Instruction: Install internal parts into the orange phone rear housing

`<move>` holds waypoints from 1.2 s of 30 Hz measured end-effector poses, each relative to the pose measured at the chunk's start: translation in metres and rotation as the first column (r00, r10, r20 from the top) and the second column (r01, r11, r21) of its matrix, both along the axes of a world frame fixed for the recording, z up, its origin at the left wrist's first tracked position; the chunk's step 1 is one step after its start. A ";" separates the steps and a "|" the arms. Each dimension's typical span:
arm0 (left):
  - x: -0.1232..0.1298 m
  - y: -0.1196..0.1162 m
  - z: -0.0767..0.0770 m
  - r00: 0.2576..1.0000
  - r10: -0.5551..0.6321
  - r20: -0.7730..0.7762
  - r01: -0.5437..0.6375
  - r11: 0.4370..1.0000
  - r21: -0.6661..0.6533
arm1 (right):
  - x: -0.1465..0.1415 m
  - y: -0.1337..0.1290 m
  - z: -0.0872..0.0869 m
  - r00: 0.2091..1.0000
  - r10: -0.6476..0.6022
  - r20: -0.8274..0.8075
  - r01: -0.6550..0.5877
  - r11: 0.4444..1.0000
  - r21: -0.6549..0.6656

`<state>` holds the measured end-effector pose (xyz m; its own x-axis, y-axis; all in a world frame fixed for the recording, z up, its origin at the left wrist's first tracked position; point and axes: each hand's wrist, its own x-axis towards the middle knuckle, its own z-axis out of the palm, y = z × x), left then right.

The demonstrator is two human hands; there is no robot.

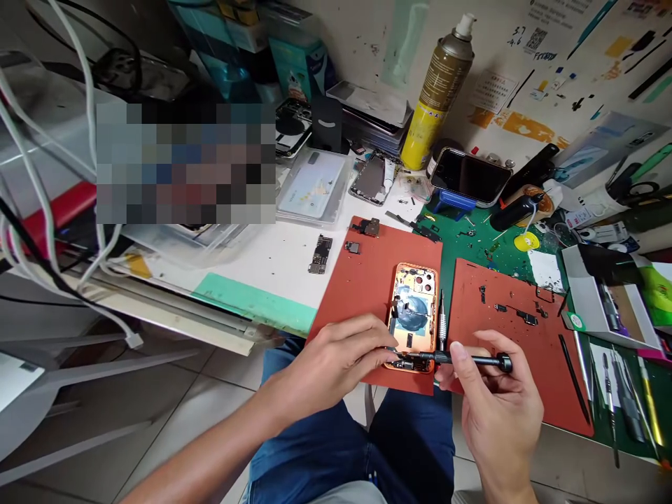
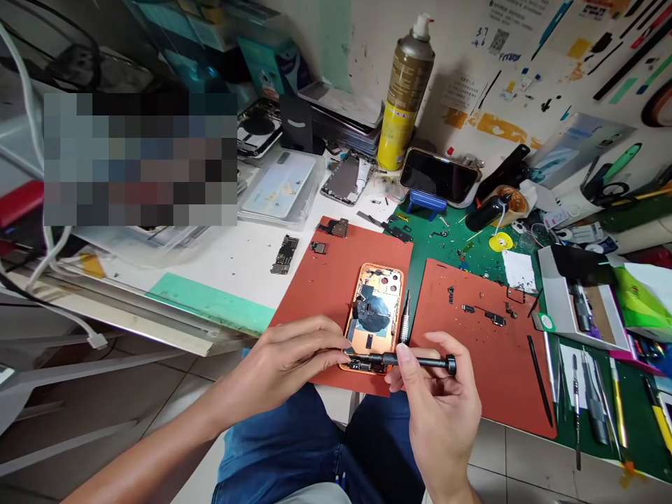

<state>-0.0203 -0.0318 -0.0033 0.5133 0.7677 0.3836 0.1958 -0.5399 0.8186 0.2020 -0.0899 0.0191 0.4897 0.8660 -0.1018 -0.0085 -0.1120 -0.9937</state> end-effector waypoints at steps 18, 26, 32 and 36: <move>0.000 0.003 0.003 1.000 0.016 -0.004 -0.016 1.000 -0.024 | 0.002 -0.003 -0.009 0.998 0.051 -0.022 -0.050 0.996 0.068; 0.001 0.003 0.001 1.000 0.018 -0.002 -0.018 1.000 -0.025 | 0.008 -0.007 -0.018 0.997 0.055 -0.054 -0.052 0.997 0.050; 0.001 0.002 0.000 1.000 0.020 -0.021 -0.021 0.999 -0.036 | 0.007 -0.005 -0.016 1.000 0.028 -0.005 -0.028 0.999 0.019; 0.002 0.003 0.000 1.000 0.005 -0.030 -0.007 0.999 -0.050 | 0.007 -0.004 -0.015 0.999 0.049 -0.010 -0.049 0.998 0.031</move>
